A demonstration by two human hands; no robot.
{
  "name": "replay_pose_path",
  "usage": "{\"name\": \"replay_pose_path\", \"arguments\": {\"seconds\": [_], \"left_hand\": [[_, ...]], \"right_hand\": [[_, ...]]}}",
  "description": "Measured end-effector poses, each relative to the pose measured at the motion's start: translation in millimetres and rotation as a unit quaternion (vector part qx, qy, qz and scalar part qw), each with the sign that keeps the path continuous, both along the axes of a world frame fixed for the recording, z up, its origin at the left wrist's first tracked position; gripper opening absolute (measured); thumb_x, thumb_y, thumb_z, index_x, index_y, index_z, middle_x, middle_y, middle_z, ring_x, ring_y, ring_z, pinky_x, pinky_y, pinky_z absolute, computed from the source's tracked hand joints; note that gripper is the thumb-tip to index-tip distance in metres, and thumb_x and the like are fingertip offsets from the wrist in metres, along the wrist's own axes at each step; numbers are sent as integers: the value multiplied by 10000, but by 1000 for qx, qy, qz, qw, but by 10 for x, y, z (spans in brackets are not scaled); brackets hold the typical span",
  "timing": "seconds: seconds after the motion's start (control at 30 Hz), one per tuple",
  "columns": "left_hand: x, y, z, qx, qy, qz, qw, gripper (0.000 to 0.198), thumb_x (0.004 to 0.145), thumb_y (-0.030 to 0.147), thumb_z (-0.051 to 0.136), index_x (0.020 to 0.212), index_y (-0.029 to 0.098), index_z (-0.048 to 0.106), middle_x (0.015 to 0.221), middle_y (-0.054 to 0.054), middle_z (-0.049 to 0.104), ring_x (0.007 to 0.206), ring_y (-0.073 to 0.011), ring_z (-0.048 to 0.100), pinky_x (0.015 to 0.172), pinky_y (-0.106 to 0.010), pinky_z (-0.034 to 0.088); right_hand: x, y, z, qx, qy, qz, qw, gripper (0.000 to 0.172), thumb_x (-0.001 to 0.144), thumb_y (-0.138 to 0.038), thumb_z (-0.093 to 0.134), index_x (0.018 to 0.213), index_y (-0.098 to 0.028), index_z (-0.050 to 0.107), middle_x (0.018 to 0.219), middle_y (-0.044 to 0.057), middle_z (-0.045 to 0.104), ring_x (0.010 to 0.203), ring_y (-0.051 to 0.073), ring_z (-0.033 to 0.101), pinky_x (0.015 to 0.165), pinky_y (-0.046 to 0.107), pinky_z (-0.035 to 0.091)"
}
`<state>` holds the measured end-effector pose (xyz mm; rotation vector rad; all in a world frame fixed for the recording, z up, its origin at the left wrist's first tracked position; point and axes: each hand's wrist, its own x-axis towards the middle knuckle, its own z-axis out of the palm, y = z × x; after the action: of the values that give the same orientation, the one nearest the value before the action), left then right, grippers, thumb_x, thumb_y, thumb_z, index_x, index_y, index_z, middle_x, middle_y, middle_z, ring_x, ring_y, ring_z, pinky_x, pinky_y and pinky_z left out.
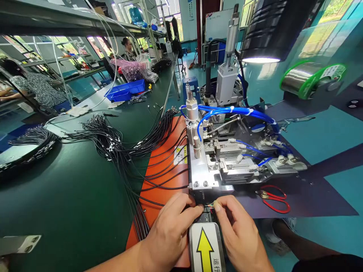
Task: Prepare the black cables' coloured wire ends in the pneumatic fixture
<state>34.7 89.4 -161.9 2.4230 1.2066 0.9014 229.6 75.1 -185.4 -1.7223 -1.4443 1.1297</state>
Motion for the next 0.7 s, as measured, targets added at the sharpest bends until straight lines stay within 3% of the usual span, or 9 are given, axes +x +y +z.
{"name": "replay_pose_path", "arguments": {"seconds": [0.2,0.3,0.53,0.7], "left_hand": [[14,-5,-13,-2,7,7,1000,222,969,112,490,1045,148,696,938,-85,610,856,-203,552,731,-319,525],[10,-8,-16,-5,7,6,1000,203,962,125,514,1055,150,693,938,-82,608,853,-207,552,725,-323,525],[1,-6,-30,5,5,0,1000,204,968,121,498,1044,138,687,933,-88,605,841,-208,550,712,-322,508],[13,-4,-30,6,4,-2,1000,210,963,114,493,1037,139,688,928,-87,606,832,-208,550,706,-327,509]], "right_hand": [[90,-99,-113,-99,161,4,982,467,956,-603,543,1209,-225,646,1130,59,707,931,208,668,835,248,555],[91,-113,-91,-121,204,11,971,443,917,-572,629,1153,-203,699,1183,79,710,1044,242,666,921,267,540],[44,-22,38,-152,236,-6,960,457,834,-613,704,917,-166,748,799,44,699,726,178,625,602,222,513],[100,-43,35,-80,95,36,992,424,929,-615,570,984,-218,707,894,28,718,810,178,642,716,237,523]]}}
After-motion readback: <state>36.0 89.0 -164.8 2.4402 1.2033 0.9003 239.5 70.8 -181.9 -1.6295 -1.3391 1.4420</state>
